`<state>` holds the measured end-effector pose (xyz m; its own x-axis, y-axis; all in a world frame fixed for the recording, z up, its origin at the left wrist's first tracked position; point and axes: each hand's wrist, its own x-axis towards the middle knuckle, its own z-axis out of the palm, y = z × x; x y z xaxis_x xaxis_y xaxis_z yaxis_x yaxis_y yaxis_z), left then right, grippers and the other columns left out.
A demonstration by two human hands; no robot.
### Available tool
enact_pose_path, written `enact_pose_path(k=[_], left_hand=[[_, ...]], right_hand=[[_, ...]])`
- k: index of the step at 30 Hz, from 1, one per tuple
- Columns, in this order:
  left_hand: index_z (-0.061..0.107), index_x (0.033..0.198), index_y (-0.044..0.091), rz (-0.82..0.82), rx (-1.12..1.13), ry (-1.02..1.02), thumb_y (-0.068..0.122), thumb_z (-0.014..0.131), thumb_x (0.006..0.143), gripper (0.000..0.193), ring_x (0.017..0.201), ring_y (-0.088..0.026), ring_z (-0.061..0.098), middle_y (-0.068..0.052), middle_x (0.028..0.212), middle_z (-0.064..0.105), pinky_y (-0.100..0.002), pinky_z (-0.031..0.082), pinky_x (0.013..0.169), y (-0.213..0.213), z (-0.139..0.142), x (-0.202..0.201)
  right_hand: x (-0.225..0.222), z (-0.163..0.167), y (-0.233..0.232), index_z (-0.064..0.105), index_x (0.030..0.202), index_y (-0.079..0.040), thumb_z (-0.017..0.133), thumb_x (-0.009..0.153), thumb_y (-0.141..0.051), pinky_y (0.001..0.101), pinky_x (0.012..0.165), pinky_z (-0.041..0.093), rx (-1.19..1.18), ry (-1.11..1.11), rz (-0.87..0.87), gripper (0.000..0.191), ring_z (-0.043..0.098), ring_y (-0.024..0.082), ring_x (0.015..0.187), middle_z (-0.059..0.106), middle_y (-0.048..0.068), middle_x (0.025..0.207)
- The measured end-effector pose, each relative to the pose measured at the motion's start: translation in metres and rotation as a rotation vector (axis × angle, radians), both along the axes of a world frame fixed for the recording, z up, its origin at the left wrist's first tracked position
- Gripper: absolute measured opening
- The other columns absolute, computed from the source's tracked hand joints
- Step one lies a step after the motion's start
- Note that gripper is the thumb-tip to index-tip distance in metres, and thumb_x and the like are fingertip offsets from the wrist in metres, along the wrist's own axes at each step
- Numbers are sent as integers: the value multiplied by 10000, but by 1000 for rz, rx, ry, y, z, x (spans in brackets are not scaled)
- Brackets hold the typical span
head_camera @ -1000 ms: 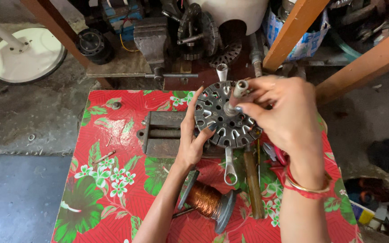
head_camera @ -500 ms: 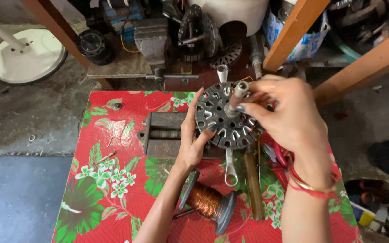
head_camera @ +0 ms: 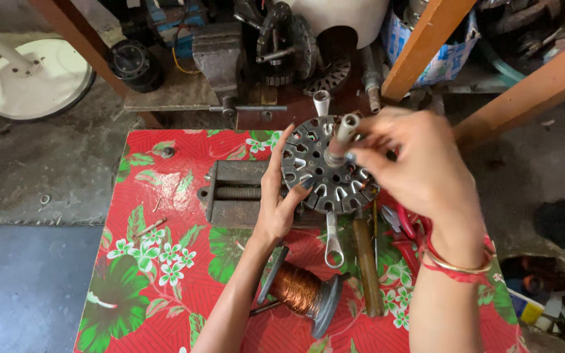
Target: The person winds copper wire around the slots of a motor armature held in a bench vise. They use a yellow-handled screwdriver to push the wire into the slots and a wooden stick to press the wire down. The person continues winding and adjusting the wire throughout the clip.
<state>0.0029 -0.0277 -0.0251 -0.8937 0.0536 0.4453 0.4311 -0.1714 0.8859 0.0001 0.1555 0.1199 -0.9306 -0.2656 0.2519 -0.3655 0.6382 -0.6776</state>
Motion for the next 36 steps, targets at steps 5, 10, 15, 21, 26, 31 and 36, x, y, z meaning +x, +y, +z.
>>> enact_pose_path(k=[5,10,15,21,26,31,36], left_hand=[[274,1633,1,-8,12,-5,186,580,780,925,1443,-252,491,-184,1562,497,-358,315,1255,0,2,-2],[270,1633,4,-5,9,-24,191,582,782,926,1443,-247,486,-181,1557,497,-356,318,1251,0,1,-1],[275,1635,11,-4,6,-23,187,582,777,928,1413,-245,511,-178,1530,525,-352,332,1240,1,1,-1],[270,1638,11,-7,13,-20,196,586,790,924,1431,-248,498,-178,1551,507,-357,332,1243,1,0,-2],[276,1637,6,12,-10,1,206,587,789,926,1429,-251,511,-181,1538,527,-356,334,1246,1,-1,-2],[262,1642,8,-9,10,-12,205,577,785,934,1412,-249,515,-183,1537,526,-357,342,1238,0,-2,-3],[277,1632,1,14,-5,6,194,591,789,920,1439,-247,494,-180,1555,506,-353,323,1248,1,-2,-2]], right_hand=[[1,0,-7,812,1015,-85,756,814,-1,292,610,551,59,13,-25,224,727,130,672,755,53,899],[0,4,-3,792,1059,-89,740,823,-11,272,651,569,-12,-53,10,254,751,103,734,805,34,930],[-3,0,1,782,1051,-49,734,805,23,277,671,570,-17,54,50,261,738,120,737,793,72,937],[-5,-6,3,782,1095,-93,735,818,8,294,651,569,42,-55,-34,299,737,129,714,795,85,885],[-4,-5,4,777,1079,-59,735,817,14,275,669,579,-43,76,29,276,746,102,754,803,77,970],[-3,2,2,773,1096,-59,748,816,4,273,667,573,-31,67,66,288,735,104,735,808,69,978],[-1,1,-4,799,1056,-81,758,809,-11,281,634,558,-18,-56,-30,260,741,108,708,811,58,861]])
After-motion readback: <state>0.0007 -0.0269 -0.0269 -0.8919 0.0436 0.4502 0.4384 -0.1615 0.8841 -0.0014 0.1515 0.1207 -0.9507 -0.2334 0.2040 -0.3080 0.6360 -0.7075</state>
